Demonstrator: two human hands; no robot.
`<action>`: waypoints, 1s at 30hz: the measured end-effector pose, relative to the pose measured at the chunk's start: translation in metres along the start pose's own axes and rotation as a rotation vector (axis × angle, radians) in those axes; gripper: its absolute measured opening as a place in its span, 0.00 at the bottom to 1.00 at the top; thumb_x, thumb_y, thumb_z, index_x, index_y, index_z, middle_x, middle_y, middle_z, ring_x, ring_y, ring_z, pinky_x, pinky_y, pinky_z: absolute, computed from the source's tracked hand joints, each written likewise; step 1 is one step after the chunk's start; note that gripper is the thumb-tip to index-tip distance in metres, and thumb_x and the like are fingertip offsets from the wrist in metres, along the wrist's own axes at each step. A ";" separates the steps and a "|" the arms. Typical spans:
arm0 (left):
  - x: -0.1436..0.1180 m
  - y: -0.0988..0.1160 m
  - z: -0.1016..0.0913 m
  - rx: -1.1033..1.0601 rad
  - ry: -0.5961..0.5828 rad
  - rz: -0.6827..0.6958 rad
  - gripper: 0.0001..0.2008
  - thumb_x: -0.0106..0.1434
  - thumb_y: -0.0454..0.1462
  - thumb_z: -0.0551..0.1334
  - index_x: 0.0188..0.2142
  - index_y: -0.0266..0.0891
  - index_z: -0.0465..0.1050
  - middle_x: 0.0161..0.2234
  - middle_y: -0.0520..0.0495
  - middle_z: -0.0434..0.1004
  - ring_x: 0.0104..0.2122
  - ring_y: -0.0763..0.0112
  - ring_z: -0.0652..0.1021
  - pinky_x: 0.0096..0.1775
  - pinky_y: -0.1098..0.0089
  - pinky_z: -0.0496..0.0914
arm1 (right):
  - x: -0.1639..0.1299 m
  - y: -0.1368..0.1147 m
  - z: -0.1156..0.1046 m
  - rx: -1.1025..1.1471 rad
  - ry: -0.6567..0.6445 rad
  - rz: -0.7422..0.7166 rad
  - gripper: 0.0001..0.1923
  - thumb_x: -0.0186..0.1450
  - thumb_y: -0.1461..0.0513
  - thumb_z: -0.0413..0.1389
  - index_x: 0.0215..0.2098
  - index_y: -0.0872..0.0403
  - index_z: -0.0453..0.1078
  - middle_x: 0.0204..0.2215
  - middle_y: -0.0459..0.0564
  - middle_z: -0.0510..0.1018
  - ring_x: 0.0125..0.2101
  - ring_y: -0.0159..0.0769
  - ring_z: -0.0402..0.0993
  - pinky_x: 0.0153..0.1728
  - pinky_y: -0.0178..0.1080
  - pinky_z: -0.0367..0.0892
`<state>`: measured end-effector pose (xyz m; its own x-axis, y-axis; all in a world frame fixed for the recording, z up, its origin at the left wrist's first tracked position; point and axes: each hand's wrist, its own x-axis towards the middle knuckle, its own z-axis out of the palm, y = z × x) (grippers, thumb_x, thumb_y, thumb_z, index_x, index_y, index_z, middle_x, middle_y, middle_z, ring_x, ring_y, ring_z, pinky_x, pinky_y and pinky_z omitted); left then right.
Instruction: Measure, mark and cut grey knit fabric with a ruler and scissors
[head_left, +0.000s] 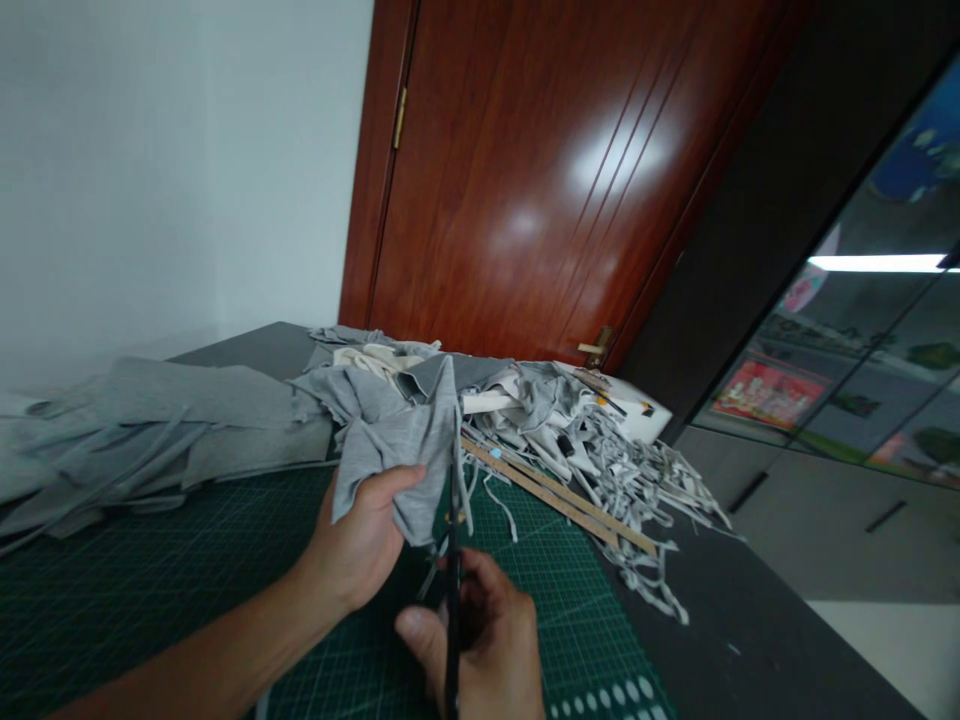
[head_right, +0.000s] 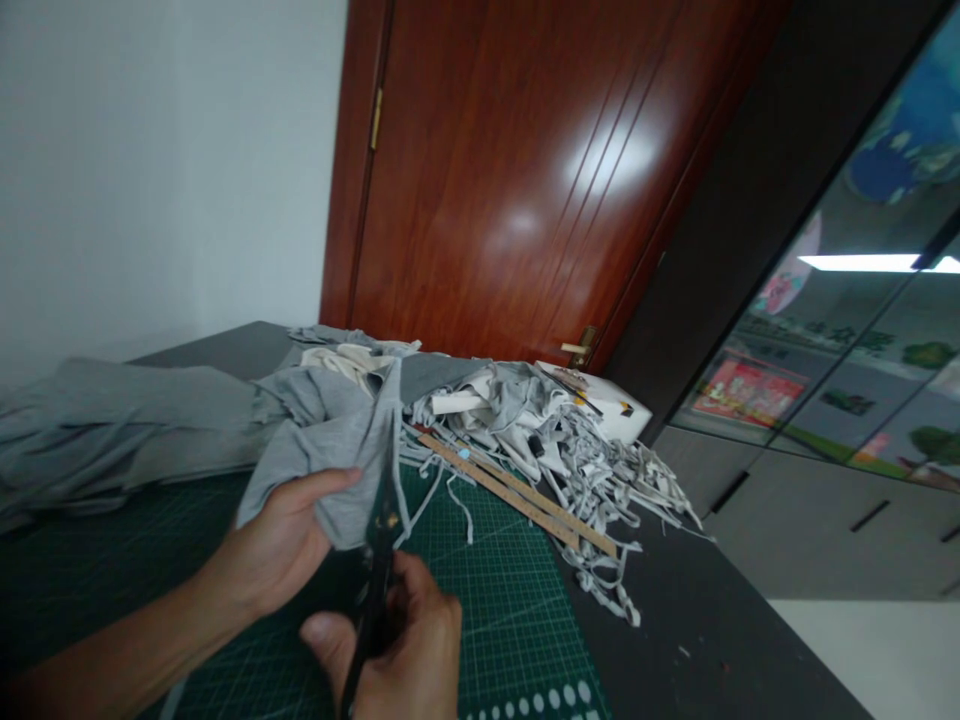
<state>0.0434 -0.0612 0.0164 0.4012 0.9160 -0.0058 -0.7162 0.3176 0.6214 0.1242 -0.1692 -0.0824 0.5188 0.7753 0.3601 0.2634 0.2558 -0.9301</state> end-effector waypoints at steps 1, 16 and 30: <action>0.000 0.000 0.002 0.031 0.019 0.021 0.38 0.46 0.23 0.71 0.59 0.39 0.80 0.47 0.44 0.90 0.51 0.44 0.87 0.51 0.56 0.82 | 0.000 -0.001 -0.001 -0.033 0.017 0.002 0.28 0.56 0.43 0.76 0.44 0.54 0.81 0.24 0.46 0.79 0.22 0.36 0.71 0.21 0.33 0.70; -0.004 -0.004 0.001 0.165 -0.022 0.006 0.36 0.42 0.28 0.72 0.54 0.37 0.81 0.46 0.42 0.90 0.50 0.39 0.86 0.47 0.53 0.83 | 0.004 0.000 -0.002 0.473 -0.167 0.160 0.32 0.54 0.42 0.77 0.44 0.53 0.75 0.22 0.35 0.66 0.14 0.21 0.56 0.14 0.25 0.59; 0.017 0.018 -0.004 0.029 0.056 -0.069 0.16 0.58 0.34 0.73 0.47 0.37 0.80 0.37 0.46 0.89 0.43 0.51 0.87 0.48 0.58 0.80 | 0.007 -0.006 -0.016 0.401 -0.118 0.125 0.32 0.53 0.42 0.77 0.43 0.54 0.76 0.19 0.36 0.68 0.14 0.23 0.57 0.14 0.28 0.54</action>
<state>0.0354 -0.0395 0.0243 0.4159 0.9047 -0.0922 -0.6711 0.3738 0.6402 0.1387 -0.1745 -0.0728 0.4236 0.8694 0.2545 -0.1437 0.3419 -0.9287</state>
